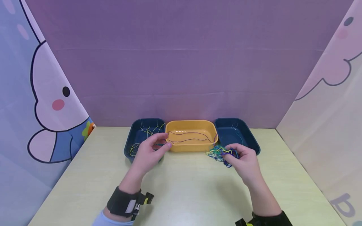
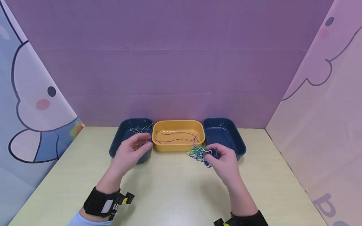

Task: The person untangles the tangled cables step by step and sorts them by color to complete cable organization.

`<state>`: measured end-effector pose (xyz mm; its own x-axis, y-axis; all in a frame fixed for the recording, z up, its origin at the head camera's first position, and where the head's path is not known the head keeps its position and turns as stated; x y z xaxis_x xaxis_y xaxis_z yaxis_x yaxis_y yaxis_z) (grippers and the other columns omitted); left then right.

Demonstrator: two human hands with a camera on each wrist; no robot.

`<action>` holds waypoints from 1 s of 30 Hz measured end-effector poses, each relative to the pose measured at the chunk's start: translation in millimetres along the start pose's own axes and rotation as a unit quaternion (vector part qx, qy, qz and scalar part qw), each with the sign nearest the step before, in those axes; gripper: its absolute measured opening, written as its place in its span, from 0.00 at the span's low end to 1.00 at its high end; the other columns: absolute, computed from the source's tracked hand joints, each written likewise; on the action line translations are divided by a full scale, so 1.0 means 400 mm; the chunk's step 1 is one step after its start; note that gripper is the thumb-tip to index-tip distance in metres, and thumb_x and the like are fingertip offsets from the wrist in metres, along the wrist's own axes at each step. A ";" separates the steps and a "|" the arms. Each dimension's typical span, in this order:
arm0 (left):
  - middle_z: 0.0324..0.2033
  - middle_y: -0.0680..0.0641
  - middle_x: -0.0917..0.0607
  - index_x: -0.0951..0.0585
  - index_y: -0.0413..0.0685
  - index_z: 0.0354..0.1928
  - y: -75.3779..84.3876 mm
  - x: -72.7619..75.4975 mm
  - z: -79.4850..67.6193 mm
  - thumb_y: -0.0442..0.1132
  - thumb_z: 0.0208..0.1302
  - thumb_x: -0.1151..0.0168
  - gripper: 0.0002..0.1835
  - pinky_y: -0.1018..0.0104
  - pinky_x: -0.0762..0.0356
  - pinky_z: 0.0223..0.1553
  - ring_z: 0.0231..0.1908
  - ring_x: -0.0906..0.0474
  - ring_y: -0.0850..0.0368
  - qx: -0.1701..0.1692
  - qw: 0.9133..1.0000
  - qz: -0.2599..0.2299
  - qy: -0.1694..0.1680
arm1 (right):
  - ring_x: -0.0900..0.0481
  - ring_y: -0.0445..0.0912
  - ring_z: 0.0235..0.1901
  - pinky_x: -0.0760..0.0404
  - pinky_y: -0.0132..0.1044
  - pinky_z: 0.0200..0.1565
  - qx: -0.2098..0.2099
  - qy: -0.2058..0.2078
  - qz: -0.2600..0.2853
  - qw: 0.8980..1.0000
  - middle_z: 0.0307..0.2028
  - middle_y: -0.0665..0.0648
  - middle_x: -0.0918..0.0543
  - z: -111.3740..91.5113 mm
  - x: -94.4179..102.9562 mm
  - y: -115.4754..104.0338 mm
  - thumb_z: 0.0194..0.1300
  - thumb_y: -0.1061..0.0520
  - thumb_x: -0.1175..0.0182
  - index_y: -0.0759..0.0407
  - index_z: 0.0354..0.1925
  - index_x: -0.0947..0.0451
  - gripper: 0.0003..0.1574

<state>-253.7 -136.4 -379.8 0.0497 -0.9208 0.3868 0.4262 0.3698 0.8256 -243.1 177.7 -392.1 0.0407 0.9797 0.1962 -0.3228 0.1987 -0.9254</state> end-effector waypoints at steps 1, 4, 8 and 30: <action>0.47 0.53 0.20 0.22 0.53 0.54 0.006 -0.014 -0.003 0.48 0.62 0.34 0.19 0.51 0.23 0.47 0.45 0.25 0.57 -0.006 1.000 -0.011 -0.010 | 0.22 0.51 0.30 0.16 0.36 0.29 -0.002 -0.005 -0.001 1.000 0.34 0.62 0.19 -0.002 -0.007 0.001 0.59 0.65 0.34 0.64 0.38 0.19 0.07; 0.46 0.54 0.20 0.22 0.52 0.54 0.024 -0.057 -0.012 0.46 0.63 0.35 0.18 0.54 0.22 0.46 0.44 0.24 0.59 -0.021 0.998 -0.031 -0.042 | 0.22 0.52 0.31 0.16 0.37 0.29 -0.004 -0.022 -0.010 1.000 0.35 0.61 0.18 -0.008 -0.030 0.003 0.58 0.64 0.33 0.62 0.38 0.19 0.07; 0.49 0.54 0.20 0.23 0.53 0.55 0.043 -0.109 -0.027 0.46 0.62 0.34 0.20 0.57 0.21 0.47 0.46 0.24 0.59 -0.024 0.995 -0.058 -0.081 | 0.22 0.51 0.30 0.16 0.37 0.30 -0.009 -0.044 -0.024 0.999 0.34 0.59 0.17 -0.015 -0.061 0.007 0.58 0.63 0.33 0.60 0.38 0.18 0.07; 0.46 0.40 0.20 0.23 0.40 0.55 0.160 -0.183 -0.069 0.28 0.54 0.31 0.24 0.64 0.18 0.39 0.43 0.21 0.50 -0.021 0.984 -0.122 -0.131 | 0.23 0.52 0.22 0.17 0.40 0.22 -0.017 -0.115 -0.027 0.993 0.27 0.58 0.19 -0.055 -0.143 -0.090 0.57 0.71 0.37 0.63 0.36 0.20 0.08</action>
<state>-204.9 -48.7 -366.5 -0.2902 -0.9161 0.2766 0.4340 0.1316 0.8912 -212.8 114.9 -377.2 -0.1619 0.9364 0.3112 -0.2933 0.2555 -0.9213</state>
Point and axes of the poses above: each hand's wrist, its own z-axis towards the middle knuckle, its own x-axis out of the back of the hand, y = z × x, the point moved 6 cm from there along z, towards the middle knuckle
